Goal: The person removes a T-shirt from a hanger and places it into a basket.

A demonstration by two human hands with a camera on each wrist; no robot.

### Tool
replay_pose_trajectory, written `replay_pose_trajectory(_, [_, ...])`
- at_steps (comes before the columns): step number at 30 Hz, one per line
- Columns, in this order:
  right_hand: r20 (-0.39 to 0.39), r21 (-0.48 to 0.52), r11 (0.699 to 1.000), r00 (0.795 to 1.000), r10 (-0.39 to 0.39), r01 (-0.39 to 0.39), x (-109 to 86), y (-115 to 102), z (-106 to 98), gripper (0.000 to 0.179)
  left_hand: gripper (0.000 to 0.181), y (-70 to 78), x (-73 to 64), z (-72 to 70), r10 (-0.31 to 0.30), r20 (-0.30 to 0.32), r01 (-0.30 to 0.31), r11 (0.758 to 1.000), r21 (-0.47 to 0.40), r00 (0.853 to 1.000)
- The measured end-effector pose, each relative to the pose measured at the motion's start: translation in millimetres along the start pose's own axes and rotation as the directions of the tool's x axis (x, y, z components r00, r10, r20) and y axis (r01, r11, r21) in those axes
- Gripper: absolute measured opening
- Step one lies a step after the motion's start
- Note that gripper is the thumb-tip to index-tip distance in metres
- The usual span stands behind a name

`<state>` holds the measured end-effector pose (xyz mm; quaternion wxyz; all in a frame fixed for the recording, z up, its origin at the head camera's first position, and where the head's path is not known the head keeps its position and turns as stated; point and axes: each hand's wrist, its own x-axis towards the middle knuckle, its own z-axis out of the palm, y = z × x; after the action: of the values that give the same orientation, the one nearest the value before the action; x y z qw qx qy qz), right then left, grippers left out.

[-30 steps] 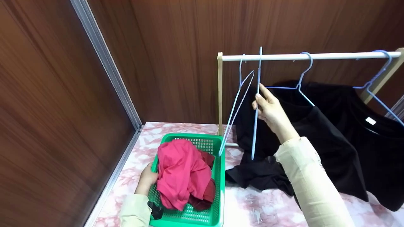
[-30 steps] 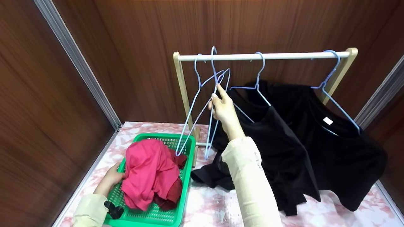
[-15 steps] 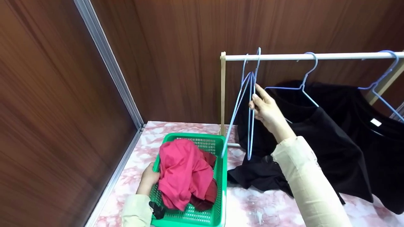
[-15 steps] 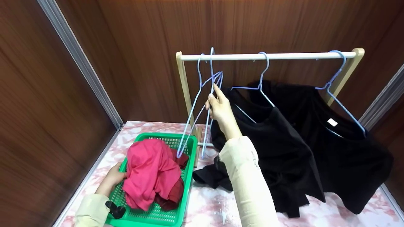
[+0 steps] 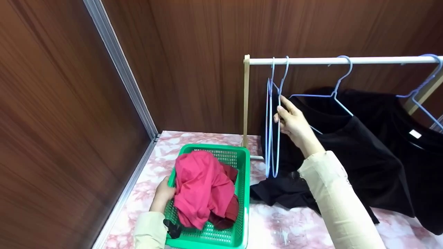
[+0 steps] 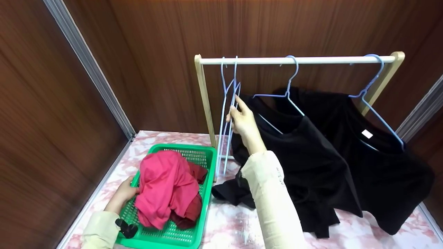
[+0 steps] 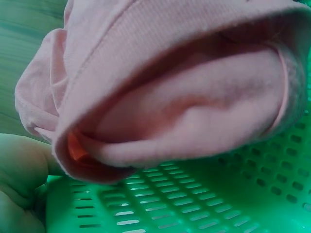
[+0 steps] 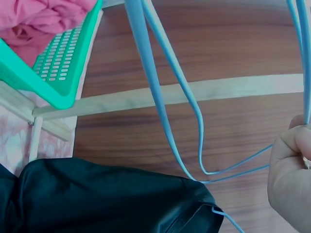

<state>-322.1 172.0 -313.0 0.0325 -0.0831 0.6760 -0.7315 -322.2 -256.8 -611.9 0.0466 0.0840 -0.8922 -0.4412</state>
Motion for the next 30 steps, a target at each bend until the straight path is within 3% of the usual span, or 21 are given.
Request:
replay_pose_trajectory(3, [-0.001,-0.027,1.000,1.000,-0.002,0.002,-0.4,0,-2,0.055,0.064,-35.0,25.0,16.0,-0.029,-0.024,0.030,0.999,0.017,0.999])
replay_pose_trajectory(4, [0.001,-0.040,0.999,1.000,-0.006,0.006,-0.5,1,-2,0.054,0.066,-40.5,28.6,16.4,-0.034,0.007,0.034,0.999,-0.005,0.999])
replay_pose_trajectory(6, [0.004,-0.072,0.997,1.000,-0.017,0.018,-0.8,2,-3,0.054,0.067,-50.8,34.4,19.5,-0.046,0.008,0.046,0.998,-0.039,0.999])
replay_pose_trajectory(9, [0.001,-0.124,0.992,0.999,-0.039,0.039,-1.2,4,-4,0.052,0.069,-49.3,31.1,15.4,-0.067,0.057,0.073,0.991,-0.115,0.996])
replay_pose_trajectory(14, [-0.026,-0.204,0.978,0.999,-0.046,0.039,-2.3,5,-5,0.051,0.072,-52.7,31.0,15.8,-0.070,0.070,0.081,0.981,-0.174,0.995])
replay_pose_trajectory(17, [-0.056,-0.254,0.967,0.998,-0.040,0.025,-4.5,4,-7,0.053,0.075,-81.7,51.9,26.4,-0.071,0.068,0.081,0.986,-0.146,0.995])
replay_pose_trajectory(19, [-0.088,-0.295,0.956,0.995,-0.035,0.007,-6.6,3,-9,0.053,0.078,-116.3,76.4,40.2,-0.091,0.085,0.101,0.986,-0.129,0.992])
replay_pose_trajectory(20, [-0.108,-0.321,0.947,0.993,-0.039,0.002,-8.1,2,-11,0.054,0.079,-143.8,94.9,51.7,-0.100,0.077,0.109,0.987,-0.120,0.992])
replay_pose_trajectory(21, [-0.135,-0.352,0.936,0.990,-0.051,0.000,-10.0,2,-12,0.054,0.079,-144.5,95.5,52.0,-0.100,0.080,0.109,0.986,-0.123,0.992])
replay_pose_trajectory(22, [-0.166,-0.386,0.922,0.984,-0.068,-0.001,-12.2,2,-14,0.053,0.078,-127.3,83.1,43.3,-0.078,0.093,0.090,0.986,-0.142,0.993])
replay_pose_trajectory(25, [-0.281,-0.496,0.869,0.945,-0.170,0.009,-20.1,2,-18,0.047,0.074,-111.6,71.7,38.8,-0.076,0.090,0.090,0.982,-0.169,0.993])
replay_pose_trajectory(27, [-0.351,-0.549,0.834,0.894,-0.279,0.045,-26.9,1,-22,0.041,0.071,-77.6,49.3,26.9,-0.064,0.077,0.077,0.981,-0.179,0.995])
replay_pose_trajectory(28, [-0.379,-0.566,0.821,0.865,-0.331,0.066,-30.5,0,-24,0.038,0.069,-79.1,50.4,27.9,-0.049,0.076,0.062,0.981,-0.185,0.996])
replay_pose_trajectory(29, [-0.400,-0.577,0.811,0.833,-0.382,0.095,-34.0,-2,-28,0.036,0.069,-95.1,62.6,37.1,-0.054,0.061,0.064,0.982,-0.179,0.997])
replay_pose_trajectory(30, [-0.414,-0.589,0.798,0.801,-0.432,0.127,-37.8,-4,-31,0.034,0.069,-79.5,52.2,29.4,-0.032,0.069,0.045,0.979,-0.198,0.997])
